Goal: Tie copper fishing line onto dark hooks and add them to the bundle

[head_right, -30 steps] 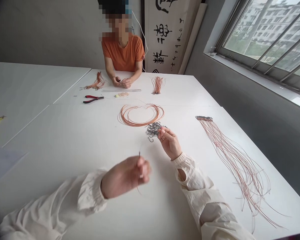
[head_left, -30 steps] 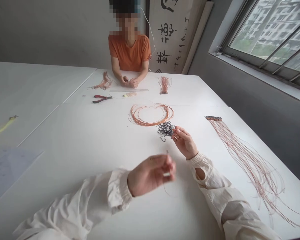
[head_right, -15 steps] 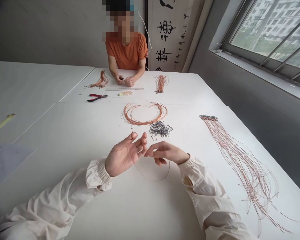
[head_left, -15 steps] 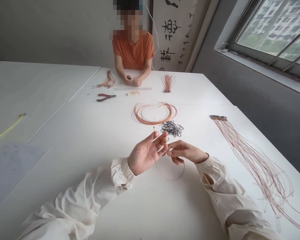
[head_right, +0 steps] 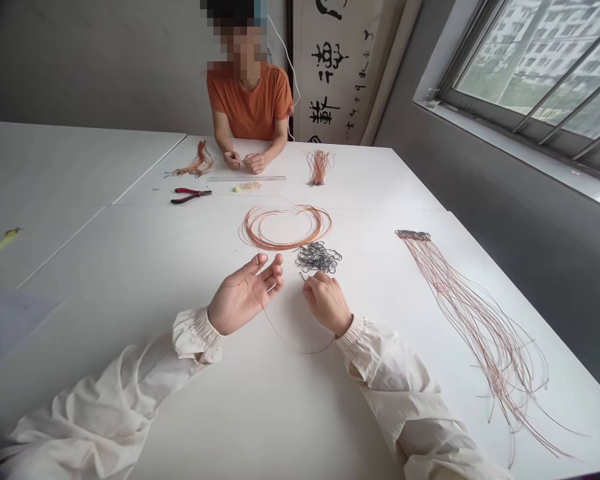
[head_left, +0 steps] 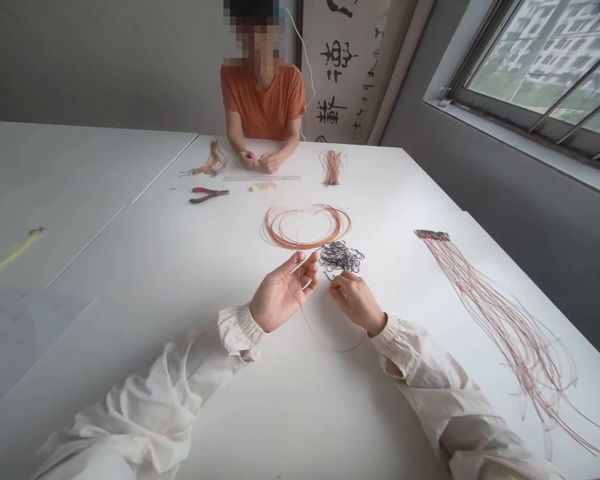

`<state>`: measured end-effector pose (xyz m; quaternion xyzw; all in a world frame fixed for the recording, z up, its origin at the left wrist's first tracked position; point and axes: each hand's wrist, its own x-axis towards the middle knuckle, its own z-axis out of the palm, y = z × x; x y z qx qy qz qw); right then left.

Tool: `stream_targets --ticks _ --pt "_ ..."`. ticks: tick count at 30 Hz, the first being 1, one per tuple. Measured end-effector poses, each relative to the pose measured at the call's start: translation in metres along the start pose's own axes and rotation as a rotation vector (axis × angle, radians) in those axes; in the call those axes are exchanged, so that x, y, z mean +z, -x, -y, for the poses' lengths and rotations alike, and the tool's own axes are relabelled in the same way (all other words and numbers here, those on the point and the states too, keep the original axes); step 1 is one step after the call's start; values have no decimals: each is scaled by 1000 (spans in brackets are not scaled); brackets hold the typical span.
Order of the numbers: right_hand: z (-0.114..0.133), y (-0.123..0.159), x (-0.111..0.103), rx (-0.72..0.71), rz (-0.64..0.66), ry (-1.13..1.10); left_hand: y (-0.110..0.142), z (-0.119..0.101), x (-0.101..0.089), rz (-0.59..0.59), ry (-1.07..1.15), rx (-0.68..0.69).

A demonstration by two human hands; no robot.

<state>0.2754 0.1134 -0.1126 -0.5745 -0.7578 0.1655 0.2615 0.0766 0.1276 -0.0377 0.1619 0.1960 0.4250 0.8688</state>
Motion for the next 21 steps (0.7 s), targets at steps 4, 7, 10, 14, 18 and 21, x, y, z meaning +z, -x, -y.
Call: stream_targets --ticks 4,7,10,14,18,21 --pt "-5 3 -10 26 -7 23 -2 0 -4 1 12 -6" --pt "-10 5 -14 44 9 27 -5 0 -8 -13 14 -2" --pt "-10 6 -12 40 38 -12 -8 0 -12 -20 5 0" --pt "1 4 -16 26 89 -136 -10 1 -18 -44 -191 26" --pt "18 3 -33 11 189 -511 -8 6 -19 -98 -427 46" --pt "28 6 -40 23 162 -794 -4 11 -15 -83 -475 47"
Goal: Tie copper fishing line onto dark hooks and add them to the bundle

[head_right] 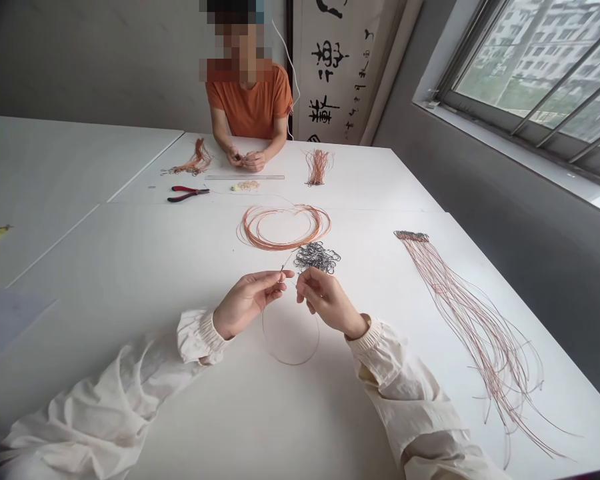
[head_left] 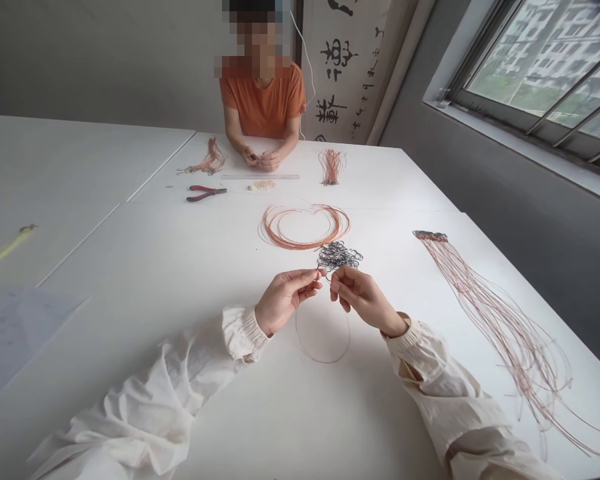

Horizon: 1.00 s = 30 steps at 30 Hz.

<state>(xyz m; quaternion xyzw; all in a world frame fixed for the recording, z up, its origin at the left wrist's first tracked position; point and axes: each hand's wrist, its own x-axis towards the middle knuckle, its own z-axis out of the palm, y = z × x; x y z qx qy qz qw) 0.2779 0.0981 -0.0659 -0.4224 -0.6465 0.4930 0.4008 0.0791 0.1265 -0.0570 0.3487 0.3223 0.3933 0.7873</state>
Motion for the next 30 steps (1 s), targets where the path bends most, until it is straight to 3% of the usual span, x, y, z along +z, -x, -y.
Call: stream_targets --ticks 5,10,14,17,21,26,30 --pt "2 2 10 -66 -111 -15 5 1 6 16 -22 50" --pt "0 0 12 -90 -93 -112 5 -1 6 41 -96 90" --pt "5 0 -4 -88 -41 -8 8 -4 6 34 -284 168" --pt "15 4 -20 -96 -110 86 9 -3 5 31 -490 212" --pt "30 9 -26 -150 -201 139 11 0 3 99 -723 147" --pt "35 8 -10 -155 -94 368 13 0 3 162 -877 133" --pt "31 6 -6 -131 -50 397 14 -2 3 170 -911 136"
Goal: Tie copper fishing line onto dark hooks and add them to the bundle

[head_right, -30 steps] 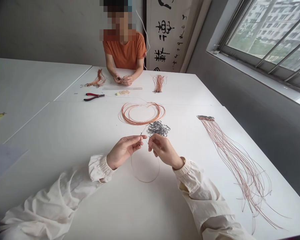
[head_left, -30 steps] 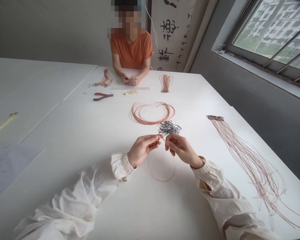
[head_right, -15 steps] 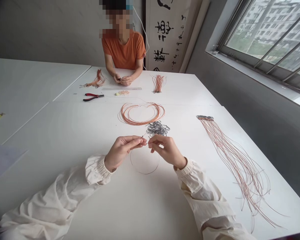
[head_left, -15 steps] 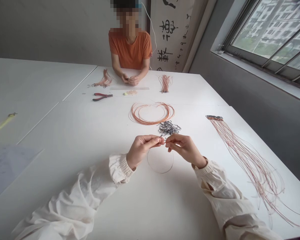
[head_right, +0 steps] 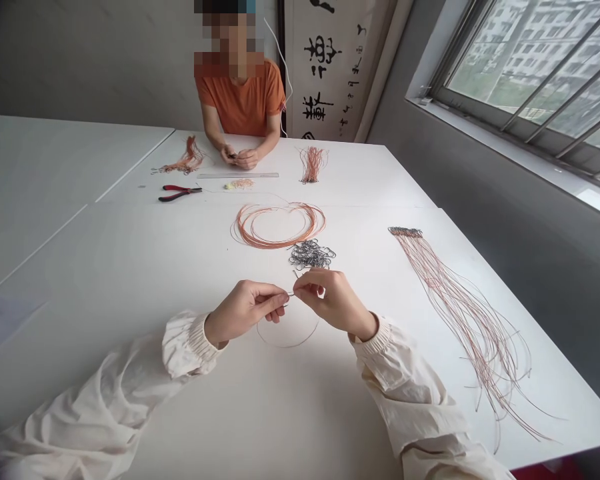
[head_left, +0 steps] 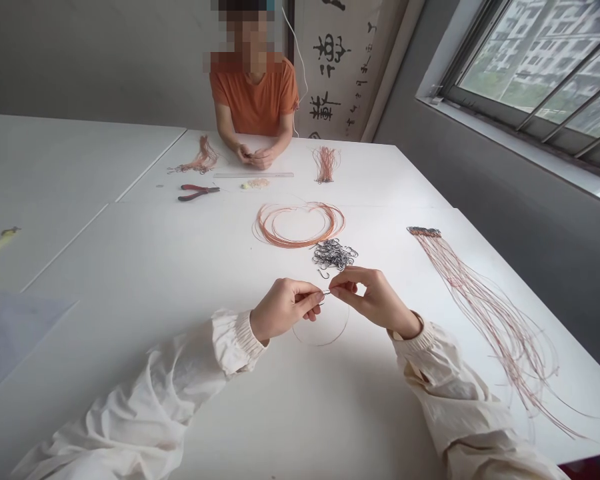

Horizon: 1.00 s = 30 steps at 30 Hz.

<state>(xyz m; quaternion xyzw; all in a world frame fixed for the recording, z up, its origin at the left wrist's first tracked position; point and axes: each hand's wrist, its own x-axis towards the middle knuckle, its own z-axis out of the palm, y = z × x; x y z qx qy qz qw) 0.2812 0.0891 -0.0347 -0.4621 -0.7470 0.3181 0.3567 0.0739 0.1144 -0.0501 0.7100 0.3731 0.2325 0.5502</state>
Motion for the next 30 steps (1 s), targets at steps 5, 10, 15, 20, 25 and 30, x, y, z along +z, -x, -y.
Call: stream_targets --ticks 5,10,15,20,25,30 --pt "-1 2 -3 8 29 2 1 -1 0 10 3 -1" --pt "-2 3 -5 18 82 3 2 -2 0 53 23 -23" --pt "-2 3 -6 15 125 5 2 -2 -1 79 22 -35" --pt "0 3 -6 -9 153 -14 4 -3 -1 50 -28 -9" --pt "1 4 -5 -47 151 -25 5 -4 0 9 -45 18" --pt "2 4 -4 -68 116 -11 4 -5 -2 -4 -52 41"
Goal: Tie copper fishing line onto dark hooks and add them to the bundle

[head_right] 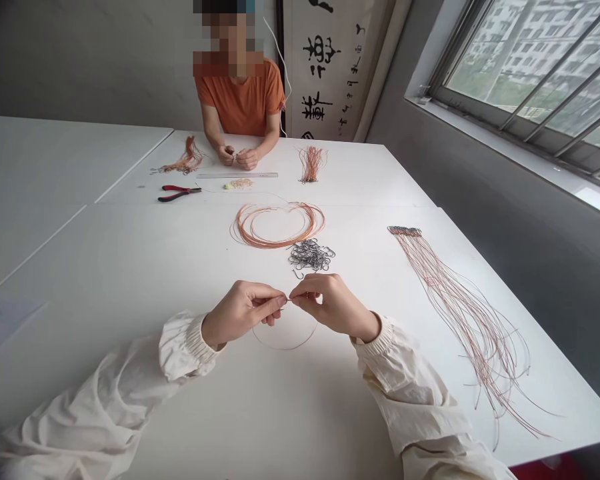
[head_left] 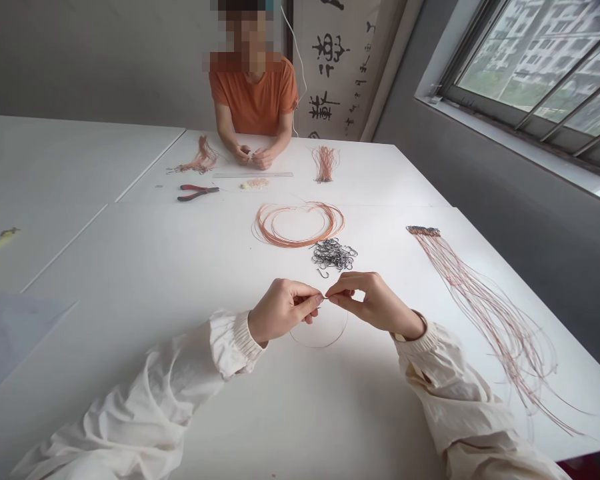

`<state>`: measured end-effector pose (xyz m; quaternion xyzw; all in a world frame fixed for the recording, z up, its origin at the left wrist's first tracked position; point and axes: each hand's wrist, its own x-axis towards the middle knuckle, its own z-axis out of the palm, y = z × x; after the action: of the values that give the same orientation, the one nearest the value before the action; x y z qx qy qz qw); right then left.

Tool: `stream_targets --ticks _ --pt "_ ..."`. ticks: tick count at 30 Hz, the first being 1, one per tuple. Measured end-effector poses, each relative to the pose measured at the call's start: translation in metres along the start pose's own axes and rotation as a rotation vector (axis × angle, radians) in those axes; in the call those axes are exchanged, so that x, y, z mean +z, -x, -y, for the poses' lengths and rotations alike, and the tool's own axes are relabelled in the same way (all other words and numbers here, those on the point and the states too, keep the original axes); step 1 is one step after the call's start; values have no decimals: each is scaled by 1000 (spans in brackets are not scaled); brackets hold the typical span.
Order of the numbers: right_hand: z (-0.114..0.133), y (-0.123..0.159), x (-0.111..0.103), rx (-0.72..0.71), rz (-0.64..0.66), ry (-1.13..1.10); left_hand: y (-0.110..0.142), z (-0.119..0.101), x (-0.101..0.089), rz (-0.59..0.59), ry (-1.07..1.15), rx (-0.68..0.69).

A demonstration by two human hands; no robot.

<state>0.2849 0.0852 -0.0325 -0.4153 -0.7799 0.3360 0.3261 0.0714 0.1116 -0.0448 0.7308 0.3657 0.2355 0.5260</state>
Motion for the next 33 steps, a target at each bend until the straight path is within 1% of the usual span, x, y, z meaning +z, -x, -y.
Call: stream_targets --ticks 9,13,20,26,33 --pt "-1 -1 -1 42 -10 -81 0 -4 -1 -16 -15 22" --pt "-2 0 0 85 -57 -114 0 -4 -1 -29 -4 25" --pt "-1 -1 0 29 -80 -66 0 -4 -2 -23 -2 29" --pt "0 -1 1 16 -69 -45 0 -4 -2 -39 6 44" --pt "3 -1 3 11 -112 -34 0 -8 -4 -46 -29 83"
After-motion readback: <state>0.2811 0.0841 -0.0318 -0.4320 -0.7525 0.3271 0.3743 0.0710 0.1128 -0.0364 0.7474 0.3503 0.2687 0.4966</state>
